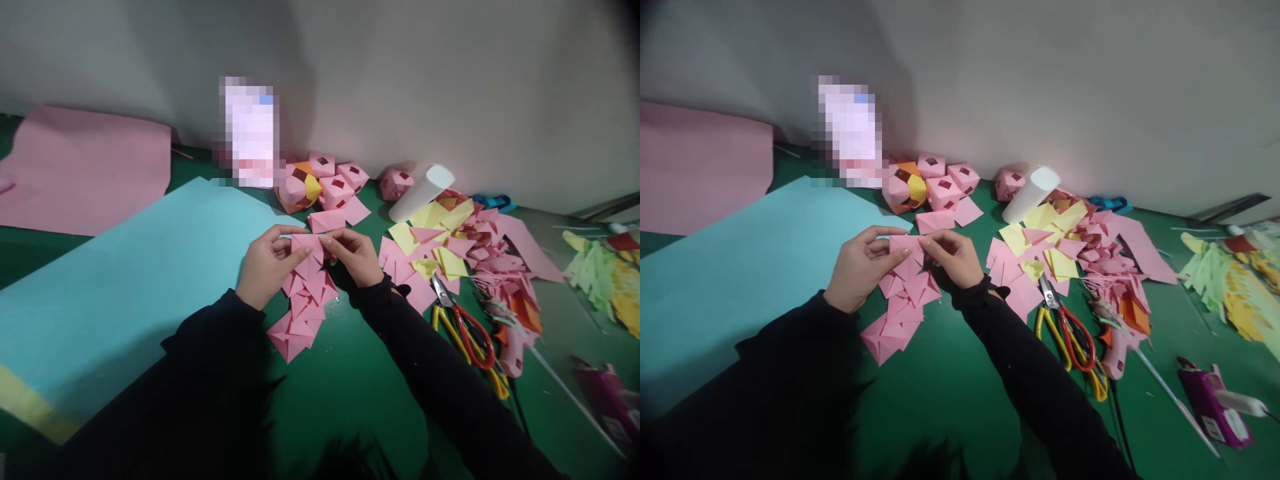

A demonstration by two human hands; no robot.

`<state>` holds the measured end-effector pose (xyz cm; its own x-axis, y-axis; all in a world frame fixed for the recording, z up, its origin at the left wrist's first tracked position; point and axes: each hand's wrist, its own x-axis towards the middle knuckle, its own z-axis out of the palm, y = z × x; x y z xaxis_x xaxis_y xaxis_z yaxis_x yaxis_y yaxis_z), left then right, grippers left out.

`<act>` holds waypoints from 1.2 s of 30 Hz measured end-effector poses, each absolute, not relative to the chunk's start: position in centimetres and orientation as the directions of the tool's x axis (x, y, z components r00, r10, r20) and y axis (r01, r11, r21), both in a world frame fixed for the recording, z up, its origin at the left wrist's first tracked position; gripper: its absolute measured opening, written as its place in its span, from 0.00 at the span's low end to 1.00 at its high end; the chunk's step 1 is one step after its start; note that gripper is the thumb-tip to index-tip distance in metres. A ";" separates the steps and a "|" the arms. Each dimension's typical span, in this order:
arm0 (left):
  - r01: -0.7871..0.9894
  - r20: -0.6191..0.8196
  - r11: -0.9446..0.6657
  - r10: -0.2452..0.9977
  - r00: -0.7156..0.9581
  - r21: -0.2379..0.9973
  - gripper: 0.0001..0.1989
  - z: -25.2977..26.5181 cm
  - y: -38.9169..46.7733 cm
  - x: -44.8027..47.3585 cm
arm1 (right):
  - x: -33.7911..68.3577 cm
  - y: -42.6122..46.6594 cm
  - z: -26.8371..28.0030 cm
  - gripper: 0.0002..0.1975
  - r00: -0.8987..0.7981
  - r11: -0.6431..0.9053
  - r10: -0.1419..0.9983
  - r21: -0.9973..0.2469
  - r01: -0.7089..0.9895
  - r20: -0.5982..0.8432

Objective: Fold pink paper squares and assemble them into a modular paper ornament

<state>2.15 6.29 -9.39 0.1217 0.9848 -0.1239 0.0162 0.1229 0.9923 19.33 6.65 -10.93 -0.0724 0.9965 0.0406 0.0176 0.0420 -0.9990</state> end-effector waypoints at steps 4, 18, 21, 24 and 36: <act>0.013 -0.128 0.127 0.981 0.145 0.992 0.17 -9.4 6.3 2.2 | 19.4 6.6 -11.2 0.11 -0.059 0.067 0.996 -0.997 0.023 0.066; 0.071 -0.121 0.109 0.976 0.180 0.991 0.17 -9.4 6.3 2.0 | 19.2 6.4 -11.1 0.15 -0.040 0.069 0.997 -0.996 0.057 0.066; 0.079 -0.127 0.114 0.975 0.185 0.990 0.17 -9.3 6.3 2.0 | 19.2 6.4 -11.1 0.16 -0.057 0.069 0.996 -0.995 0.072 0.065; 0.073 -0.126 0.114 0.975 0.182 0.991 0.17 -9.3 6.3 2.0 | 19.3 6.4 -11.1 0.17 -0.066 0.062 0.996 -0.997 0.052 0.058; 0.082 -0.120 0.106 0.974 0.192 0.991 0.17 -9.2 6.3 2.1 | 19.3 6.4 -11.3 0.15 -0.030 0.079 0.997 -0.996 0.045 0.078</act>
<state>2.09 6.26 -9.23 0.1921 0.9740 -0.1199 0.0820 0.1059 0.9910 19.28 6.42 -11.28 -0.0304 0.9965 0.0776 0.0455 0.0789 -0.9958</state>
